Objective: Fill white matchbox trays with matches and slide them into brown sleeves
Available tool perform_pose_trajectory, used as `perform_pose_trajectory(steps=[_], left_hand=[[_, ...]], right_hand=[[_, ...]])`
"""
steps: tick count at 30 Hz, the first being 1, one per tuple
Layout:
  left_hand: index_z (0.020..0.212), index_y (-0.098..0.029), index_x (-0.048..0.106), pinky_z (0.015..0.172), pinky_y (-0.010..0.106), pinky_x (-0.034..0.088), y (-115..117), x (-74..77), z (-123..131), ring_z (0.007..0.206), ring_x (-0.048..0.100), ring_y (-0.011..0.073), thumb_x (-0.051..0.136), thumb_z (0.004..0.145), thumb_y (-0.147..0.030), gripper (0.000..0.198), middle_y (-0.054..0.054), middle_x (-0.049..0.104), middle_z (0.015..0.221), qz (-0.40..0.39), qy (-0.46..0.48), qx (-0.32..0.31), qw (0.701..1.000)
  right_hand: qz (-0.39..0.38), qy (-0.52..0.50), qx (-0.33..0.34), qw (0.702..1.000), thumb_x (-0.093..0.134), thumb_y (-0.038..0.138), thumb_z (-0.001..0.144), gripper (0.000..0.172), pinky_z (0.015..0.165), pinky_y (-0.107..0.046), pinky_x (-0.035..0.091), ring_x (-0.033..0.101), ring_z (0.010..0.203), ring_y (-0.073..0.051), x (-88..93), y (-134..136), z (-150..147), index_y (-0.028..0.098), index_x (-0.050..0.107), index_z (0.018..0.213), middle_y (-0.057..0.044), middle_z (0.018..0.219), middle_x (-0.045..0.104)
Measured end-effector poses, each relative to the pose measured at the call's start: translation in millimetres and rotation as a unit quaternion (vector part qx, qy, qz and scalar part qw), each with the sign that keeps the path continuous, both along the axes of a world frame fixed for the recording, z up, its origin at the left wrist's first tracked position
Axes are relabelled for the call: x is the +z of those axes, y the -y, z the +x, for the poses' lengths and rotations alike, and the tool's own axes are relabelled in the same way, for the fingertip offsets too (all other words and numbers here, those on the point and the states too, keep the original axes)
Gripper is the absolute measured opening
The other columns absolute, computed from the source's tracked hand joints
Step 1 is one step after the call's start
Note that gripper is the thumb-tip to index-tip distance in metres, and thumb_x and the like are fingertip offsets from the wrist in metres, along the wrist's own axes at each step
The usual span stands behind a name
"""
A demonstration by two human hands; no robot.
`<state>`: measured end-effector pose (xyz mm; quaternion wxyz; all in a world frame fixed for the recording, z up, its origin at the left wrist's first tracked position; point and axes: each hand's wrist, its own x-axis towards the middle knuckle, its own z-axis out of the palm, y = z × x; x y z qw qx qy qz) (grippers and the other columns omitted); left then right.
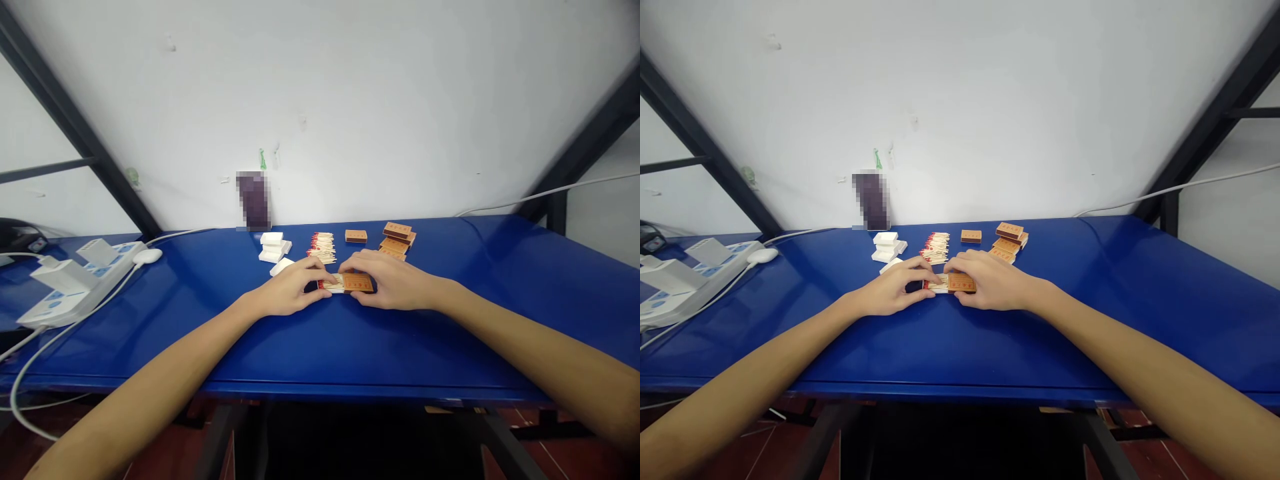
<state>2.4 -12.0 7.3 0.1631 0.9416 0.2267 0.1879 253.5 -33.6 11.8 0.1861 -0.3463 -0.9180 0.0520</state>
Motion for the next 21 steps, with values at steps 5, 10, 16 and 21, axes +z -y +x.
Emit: perform_pose_trajectory(steps=[5, 10, 16, 21], left_hand=[[0.121, -0.021, 0.062, 0.089, 0.034, 0.047, 1, -0.1, 0, 0.099, 0.057, 0.0198, 0.059, 0.094, -0.033, 0.03, 0.007, 0.06, 0.108, 0.002, 0.005, 0.0, 1.0], [0.111, -0.021, 0.057, 0.078, 0.032, 0.048, 2, -3.2, 4, 0.086, 0.058, 0.0173, 0.073, 0.081, -0.047, 0.043, 0.004, 0.062, 0.101, -0.031, 0.078, 0.015, 0.996], [0.1, -0.021, 0.051, 0.074, 0.032, 0.048, 7, 0.6, 9, 0.085, 0.054, 0.0185, 0.083, 0.061, -0.058, 0.063, 0.004, 0.054, 0.1, -0.062, 0.112, 0.005, 0.992], [0.106, -0.021, 0.053, 0.08, 0.034, 0.046, 7, 4.6, 6, 0.093, 0.053, 0.0222, 0.081, 0.063, -0.062, 0.066, 0.006, 0.056, 0.105, -0.059, 0.07, 0.004, 0.996]], right_hand=[[0.007, -0.015, 0.017, 1.0, 0.063, 0.023, 0.081, 0.03, 0.081, -0.039, 0.048, 0.062, 0.09, -0.025, 0.2, 2, 0, 0.021, 0.061, 0.111, -0.008, 0.1, 0.067], [-0.015, -0.083, 0.031, 0.996, 0.066, 0.026, 0.082, 0.039, 0.084, -0.038, 0.05, 0.063, 0.099, -0.025, -3.3, 7, -6, 0.022, 0.057, 0.12, -0.008, 0.111, 0.068], [-0.038, -0.113, 0.089, 0.989, 0.067, 0.03, 0.086, 0.027, 0.081, -0.034, 0.051, 0.063, 0.094, -0.021, -11.4, 17, -20, 0.022, 0.062, 0.111, -0.007, 0.105, 0.068], [-0.054, -0.086, 0.1, 0.99, 0.066, 0.025, 0.088, 0.024, 0.08, -0.034, 0.05, 0.061, 0.091, -0.02, -12.9, 19, -22, 0.022, 0.064, 0.111, -0.006, 0.1, 0.066]])
